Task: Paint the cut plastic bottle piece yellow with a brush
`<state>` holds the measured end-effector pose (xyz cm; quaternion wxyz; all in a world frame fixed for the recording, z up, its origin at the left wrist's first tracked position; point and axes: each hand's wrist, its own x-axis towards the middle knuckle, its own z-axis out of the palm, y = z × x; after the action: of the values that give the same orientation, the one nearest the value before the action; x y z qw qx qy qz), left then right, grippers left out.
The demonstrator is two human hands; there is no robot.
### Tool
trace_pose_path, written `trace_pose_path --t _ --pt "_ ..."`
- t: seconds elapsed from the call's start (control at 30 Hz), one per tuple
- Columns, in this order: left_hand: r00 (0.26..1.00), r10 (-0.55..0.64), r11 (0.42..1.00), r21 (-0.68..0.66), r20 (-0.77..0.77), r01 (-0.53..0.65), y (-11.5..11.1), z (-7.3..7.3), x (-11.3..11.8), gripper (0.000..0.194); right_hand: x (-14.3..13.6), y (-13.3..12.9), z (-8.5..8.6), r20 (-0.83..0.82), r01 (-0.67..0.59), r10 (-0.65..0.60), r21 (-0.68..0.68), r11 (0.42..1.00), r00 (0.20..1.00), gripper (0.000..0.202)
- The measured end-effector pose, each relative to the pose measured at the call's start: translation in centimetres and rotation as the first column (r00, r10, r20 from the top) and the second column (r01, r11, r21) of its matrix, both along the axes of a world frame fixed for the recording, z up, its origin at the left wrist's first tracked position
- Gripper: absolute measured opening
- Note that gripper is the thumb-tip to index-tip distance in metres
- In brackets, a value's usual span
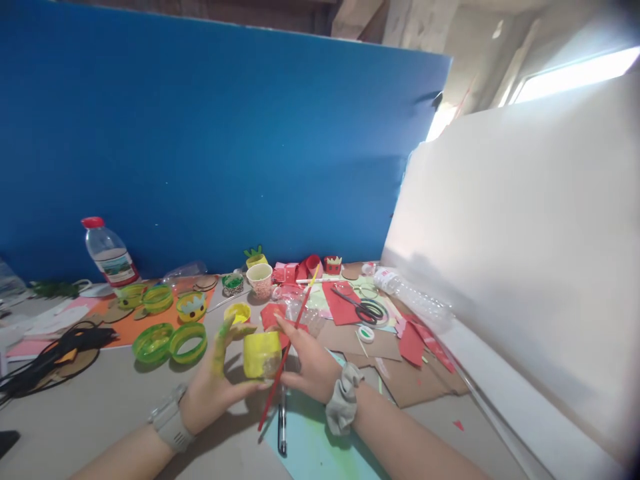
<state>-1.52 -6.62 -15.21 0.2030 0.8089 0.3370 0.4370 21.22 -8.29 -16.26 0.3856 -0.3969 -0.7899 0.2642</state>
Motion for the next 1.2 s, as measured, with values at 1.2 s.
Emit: trace_pose_path --t 1.2 --pt "0.984 0.159 0.969 0.203 -0.077 -0.141 2.6 -2.2 -0.6 0.07 0.4 -2.0 0.7 -0.582 0.155 -0.331 -0.331 0.931 0.743 0.026"
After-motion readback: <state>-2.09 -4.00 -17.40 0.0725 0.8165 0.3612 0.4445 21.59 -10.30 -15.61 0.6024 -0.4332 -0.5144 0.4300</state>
